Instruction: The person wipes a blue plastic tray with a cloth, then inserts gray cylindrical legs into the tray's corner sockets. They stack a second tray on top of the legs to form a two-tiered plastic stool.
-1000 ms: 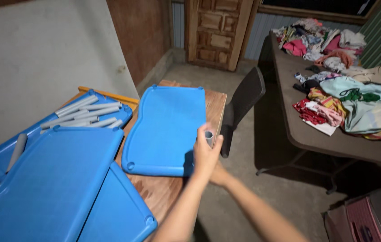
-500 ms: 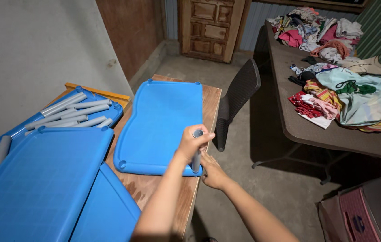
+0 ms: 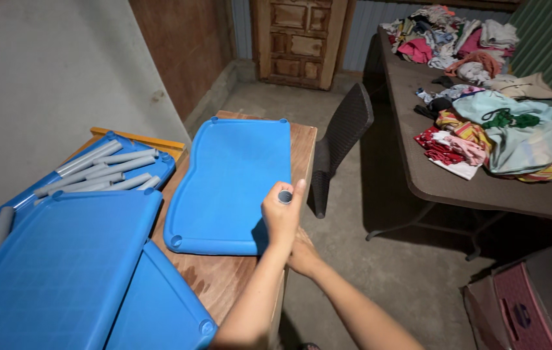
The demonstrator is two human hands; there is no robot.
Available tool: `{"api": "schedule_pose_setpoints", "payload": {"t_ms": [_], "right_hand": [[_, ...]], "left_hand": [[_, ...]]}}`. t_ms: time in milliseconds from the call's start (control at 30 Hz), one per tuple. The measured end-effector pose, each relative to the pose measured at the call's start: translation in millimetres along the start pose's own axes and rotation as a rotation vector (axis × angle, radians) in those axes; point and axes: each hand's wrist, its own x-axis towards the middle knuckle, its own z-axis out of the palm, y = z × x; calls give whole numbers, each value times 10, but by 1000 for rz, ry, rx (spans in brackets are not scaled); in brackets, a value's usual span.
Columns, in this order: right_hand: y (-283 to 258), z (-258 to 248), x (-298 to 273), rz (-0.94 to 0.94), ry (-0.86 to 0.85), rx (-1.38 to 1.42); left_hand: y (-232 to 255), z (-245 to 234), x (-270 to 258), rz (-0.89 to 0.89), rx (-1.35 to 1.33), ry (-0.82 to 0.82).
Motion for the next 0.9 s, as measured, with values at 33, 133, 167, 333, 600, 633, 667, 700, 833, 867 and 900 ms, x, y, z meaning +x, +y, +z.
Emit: {"api": "schedule_pose_setpoints", "payload": {"t_ms": [33,133,167,333,600,633,667,700,833,867,900], "right_hand": [[30,8,-11,-86,66,25],[12,-48,-30,-147,65,50],[-26,-75,-35,-104,33,47],[-187,-174,-90,25,-46,58],[-90,-93,-63,6,37,141],[-95,-74,-69,62,19,215],[-102,-63,-70,122,1,225],[-113,-50,-56,181,-17,236],[-83,-93,-70,-167,123,47],[-87,-111,-71,-143,102,47],[-103,-126,-87,-119,80,47]], "left_hand": [[-46,-12,15,9,-39,-32],[-158,-118,30,88,-219,-229],[-182,-160,58,10,-274,-340],[-234,-405,302,-295,-584,-855],[198,-111,-218,100,-25,-53],[209,-84,-275,118,13,60],[187,-73,-245,74,31,62],[145,-49,-174,31,49,64],[-75,-30,-6,-10,-88,-105],[-138,-83,25,-10,-154,-219],[-195,-149,58,-11,-219,-332]]}}
